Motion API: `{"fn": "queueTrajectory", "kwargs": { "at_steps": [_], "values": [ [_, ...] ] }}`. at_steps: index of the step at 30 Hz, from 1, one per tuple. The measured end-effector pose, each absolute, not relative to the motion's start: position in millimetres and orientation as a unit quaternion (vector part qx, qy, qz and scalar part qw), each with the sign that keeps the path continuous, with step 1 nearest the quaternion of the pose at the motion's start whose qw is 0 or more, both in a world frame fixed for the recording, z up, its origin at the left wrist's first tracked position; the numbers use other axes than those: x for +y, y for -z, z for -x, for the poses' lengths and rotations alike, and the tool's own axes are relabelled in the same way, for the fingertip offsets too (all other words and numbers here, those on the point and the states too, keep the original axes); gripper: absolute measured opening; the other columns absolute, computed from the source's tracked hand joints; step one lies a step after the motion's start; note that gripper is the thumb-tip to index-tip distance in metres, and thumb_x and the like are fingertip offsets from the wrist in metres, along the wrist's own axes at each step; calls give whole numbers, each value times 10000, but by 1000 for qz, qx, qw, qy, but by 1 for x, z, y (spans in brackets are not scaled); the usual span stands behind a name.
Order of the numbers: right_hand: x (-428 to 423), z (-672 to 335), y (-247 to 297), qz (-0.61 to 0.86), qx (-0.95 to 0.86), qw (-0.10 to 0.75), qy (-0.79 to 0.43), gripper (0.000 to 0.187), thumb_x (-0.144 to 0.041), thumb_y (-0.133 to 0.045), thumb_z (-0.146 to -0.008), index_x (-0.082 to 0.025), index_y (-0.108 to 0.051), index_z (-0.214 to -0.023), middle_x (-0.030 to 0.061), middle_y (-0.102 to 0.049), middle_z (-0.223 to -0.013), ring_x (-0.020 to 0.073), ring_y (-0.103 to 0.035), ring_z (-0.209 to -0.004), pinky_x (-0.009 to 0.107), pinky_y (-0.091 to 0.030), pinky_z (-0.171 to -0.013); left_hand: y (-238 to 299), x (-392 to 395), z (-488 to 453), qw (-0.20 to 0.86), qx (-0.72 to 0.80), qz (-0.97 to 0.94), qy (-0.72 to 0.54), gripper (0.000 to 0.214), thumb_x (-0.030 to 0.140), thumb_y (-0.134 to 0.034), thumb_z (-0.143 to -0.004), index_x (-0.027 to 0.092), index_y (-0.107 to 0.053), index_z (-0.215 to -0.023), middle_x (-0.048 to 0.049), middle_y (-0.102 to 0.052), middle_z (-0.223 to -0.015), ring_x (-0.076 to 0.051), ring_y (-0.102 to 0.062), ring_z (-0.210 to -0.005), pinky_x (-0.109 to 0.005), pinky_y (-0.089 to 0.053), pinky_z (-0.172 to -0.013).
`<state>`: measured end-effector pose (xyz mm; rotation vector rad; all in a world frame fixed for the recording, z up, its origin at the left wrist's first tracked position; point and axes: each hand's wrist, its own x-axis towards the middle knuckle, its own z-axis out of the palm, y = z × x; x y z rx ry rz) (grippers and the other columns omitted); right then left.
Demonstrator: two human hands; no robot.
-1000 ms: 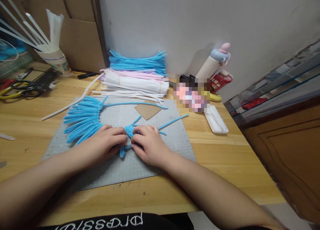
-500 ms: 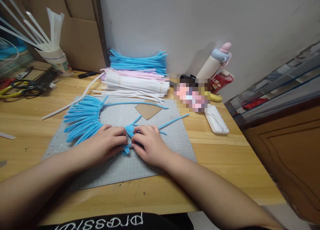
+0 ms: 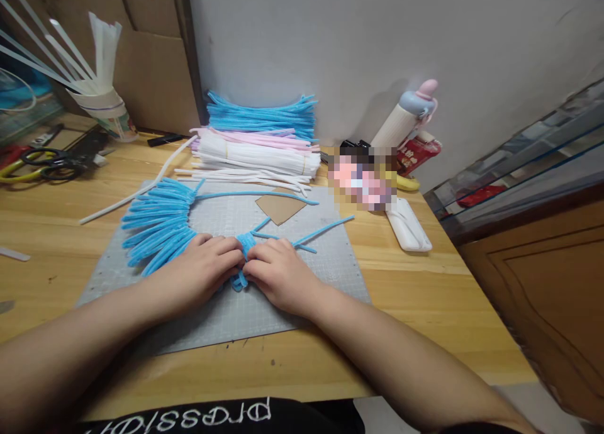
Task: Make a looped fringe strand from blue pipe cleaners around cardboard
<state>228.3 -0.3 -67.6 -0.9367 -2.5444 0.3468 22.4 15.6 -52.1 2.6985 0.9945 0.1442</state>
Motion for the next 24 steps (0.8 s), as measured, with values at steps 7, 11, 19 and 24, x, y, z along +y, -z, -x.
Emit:
{"fn": "queueTrajectory", "kwargs": {
  "at_steps": [7,11,19,24],
  "values": [
    [-6,-223,60,331,-924,145,-128,128,-262,-510,-910,-191,-578,-992,59,-633,-993,214,-501,-915,367,-364,-806,57,16,-23,128,347,-926,-74,199,243,-405,-969,188,-588,-914,-50,-594,-967,-225,-543,-919,-385,-320,-785],
    [-11,-218,66,339,-932,124,-42,185,-194,-430,-941,-179,-613,-967,75,-634,-962,223,-485,-882,378,-359,-782,59,17,-24,126,353,-924,-73,193,215,-400,-962,177,-581,-909,-58,-598,-968,-224,-545,-910,-389,-334,-778],
    [-23,-206,66,311,-920,215,-100,238,-206,-403,-967,-215,-636,-916,28,-637,-1003,186,-497,-918,339,-381,-781,52,15,-26,162,365,-914,-73,110,205,-495,-903,185,-581,-838,-35,-586,-922,-222,-546,-906,-390,-340,-777],
    [-31,-201,60,239,-932,242,-122,267,-153,-352,-969,-194,-614,-933,13,-670,-953,149,-527,-842,308,-380,-722,50,15,-28,153,378,-911,-65,148,228,-468,-917,174,-591,-855,-42,-599,-921,-212,-551,-886,-381,-338,-768]
  ]
}}
